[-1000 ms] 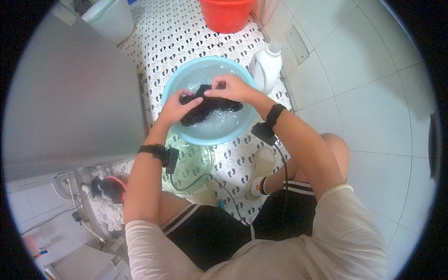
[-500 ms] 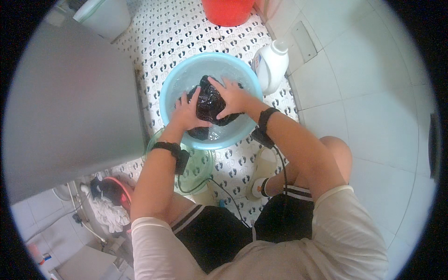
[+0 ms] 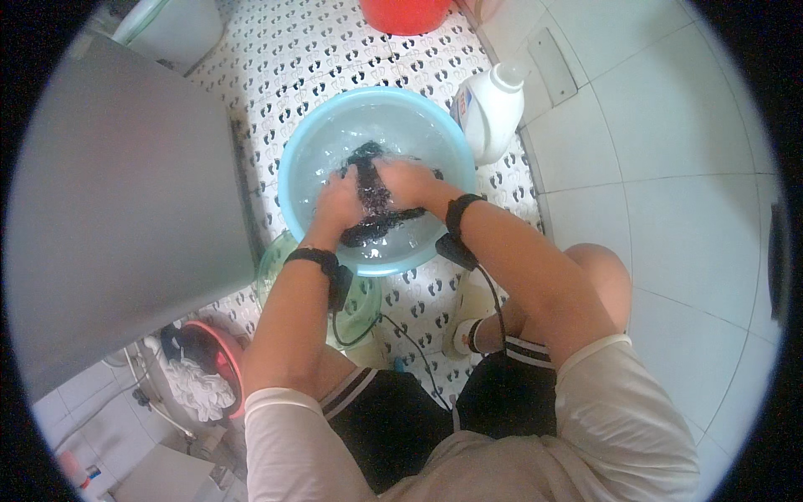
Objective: The person washes clothes in a basin with water, scrubbing a dark item and then a white item by hand.
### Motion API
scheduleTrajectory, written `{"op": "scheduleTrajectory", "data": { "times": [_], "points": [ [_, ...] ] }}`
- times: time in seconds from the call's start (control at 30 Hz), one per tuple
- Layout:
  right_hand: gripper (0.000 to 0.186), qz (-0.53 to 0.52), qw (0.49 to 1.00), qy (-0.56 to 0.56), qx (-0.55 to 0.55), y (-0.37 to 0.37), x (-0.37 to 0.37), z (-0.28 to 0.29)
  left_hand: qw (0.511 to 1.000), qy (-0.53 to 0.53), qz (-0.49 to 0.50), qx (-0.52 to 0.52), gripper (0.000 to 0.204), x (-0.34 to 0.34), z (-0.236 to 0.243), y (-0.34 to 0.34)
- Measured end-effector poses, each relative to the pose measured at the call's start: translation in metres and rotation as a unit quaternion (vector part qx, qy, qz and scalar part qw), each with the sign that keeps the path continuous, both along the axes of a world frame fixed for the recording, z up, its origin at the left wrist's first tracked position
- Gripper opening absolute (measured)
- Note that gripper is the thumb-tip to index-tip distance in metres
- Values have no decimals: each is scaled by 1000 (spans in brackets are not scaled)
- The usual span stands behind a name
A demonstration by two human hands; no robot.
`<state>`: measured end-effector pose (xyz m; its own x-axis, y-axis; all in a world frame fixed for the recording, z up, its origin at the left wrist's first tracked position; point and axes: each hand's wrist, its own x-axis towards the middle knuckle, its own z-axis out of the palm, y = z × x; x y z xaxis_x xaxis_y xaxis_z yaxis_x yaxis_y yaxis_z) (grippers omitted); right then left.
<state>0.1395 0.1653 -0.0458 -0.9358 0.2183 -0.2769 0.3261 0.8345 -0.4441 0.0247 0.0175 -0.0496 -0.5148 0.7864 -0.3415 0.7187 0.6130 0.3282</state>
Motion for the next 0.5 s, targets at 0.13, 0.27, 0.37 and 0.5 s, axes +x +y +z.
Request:
{"op": "scheduleTrajectory", "data": {
  "times": [0.13, 0.27, 0.37, 0.5],
  "points": [
    [43, 18, 999, 40, -10, -4, -2, -7, 999, -14, -29, -23, 55, -3, -5, 7],
    [35, -19, 998, 30, -54, -13, -4, -8, 989, 24, -60, -134, 43, 7, 5, 16],
    [35, -31, 999, 9, -14, -15, -6, -6, 986, 35, -45, -158, 41, 14, 13, 15],
    [51, 51, 994, 36, 93, -15, 0, 2, 995, 35, -71, -68, 68, 3, 25, 1]
  ]
}}
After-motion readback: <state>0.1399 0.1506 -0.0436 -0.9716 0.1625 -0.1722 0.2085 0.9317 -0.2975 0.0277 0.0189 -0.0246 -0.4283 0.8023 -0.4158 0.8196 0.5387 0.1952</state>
